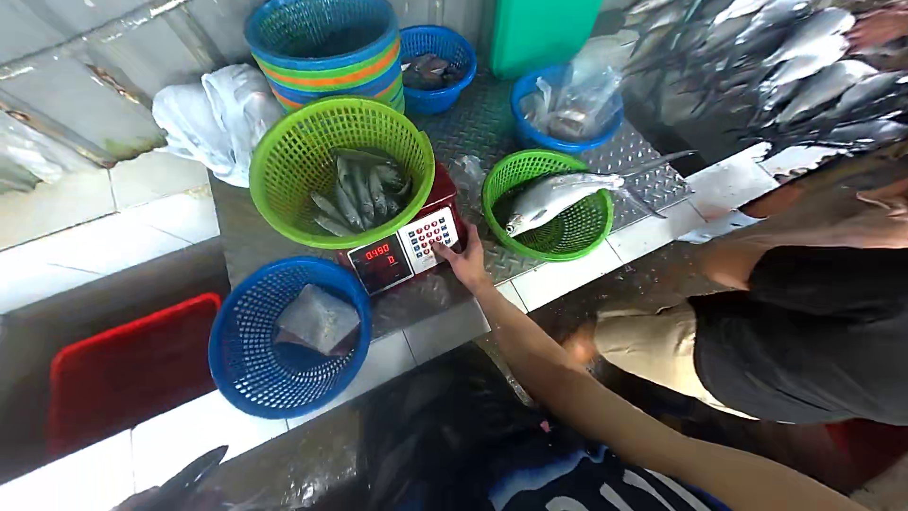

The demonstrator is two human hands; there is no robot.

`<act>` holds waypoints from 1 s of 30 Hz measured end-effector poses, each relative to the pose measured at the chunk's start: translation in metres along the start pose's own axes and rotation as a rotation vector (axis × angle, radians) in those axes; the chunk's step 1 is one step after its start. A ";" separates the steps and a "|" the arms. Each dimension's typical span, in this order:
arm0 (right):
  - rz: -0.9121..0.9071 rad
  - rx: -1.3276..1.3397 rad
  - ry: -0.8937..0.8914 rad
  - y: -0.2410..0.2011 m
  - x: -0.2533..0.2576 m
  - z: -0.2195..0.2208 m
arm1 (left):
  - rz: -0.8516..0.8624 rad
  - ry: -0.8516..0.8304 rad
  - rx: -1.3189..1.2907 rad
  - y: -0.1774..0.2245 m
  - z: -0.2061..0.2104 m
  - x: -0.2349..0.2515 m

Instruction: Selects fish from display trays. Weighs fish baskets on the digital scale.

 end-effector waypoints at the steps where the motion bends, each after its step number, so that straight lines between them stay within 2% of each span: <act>1: 0.003 0.016 0.007 -0.001 0.003 0.002 | 0.037 0.037 -0.006 0.000 -0.003 -0.003; 4: 0.069 0.067 0.014 0.001 0.006 0.000 | 0.147 0.109 -0.029 -0.002 -0.008 -0.007; 9: 0.168 0.200 -0.051 -0.001 0.011 0.000 | 0.129 -0.004 -0.065 -0.023 -0.010 0.013; 13: -0.055 0.045 0.009 -0.009 0.004 -0.009 | 0.103 -0.012 -0.127 -0.028 0.020 0.018; 15: -0.110 0.038 0.027 -0.011 -0.002 -0.010 | 0.077 0.010 -0.092 -0.027 0.035 0.012; 19: 0.072 0.109 0.029 -0.007 0.008 -0.006 | 0.038 -0.036 -0.001 -0.024 0.043 -0.007; 22: 0.215 0.096 0.134 -0.015 0.016 0.001 | 0.055 -0.019 0.079 -0.019 0.032 -0.016; 25: 0.210 0.006 0.260 -0.015 0.012 0.002 | 0.053 0.035 0.098 -0.015 0.020 -0.025; 28: 0.274 -0.081 0.273 -0.018 0.007 -0.003 | 0.041 0.048 0.096 -0.013 0.015 -0.031; 30: 0.158 -0.225 0.292 -0.041 -0.011 -0.011 | 0.040 0.061 0.072 -0.011 0.010 -0.036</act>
Point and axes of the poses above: each hand's wrist, its own x-axis towards the middle knuckle, its own z-axis out of the palm, y = z × x, the point moved 10 cm from there along x, towards the middle knuckle, and after that the axes turned 3 degrees about x, right-handed, at the moved point
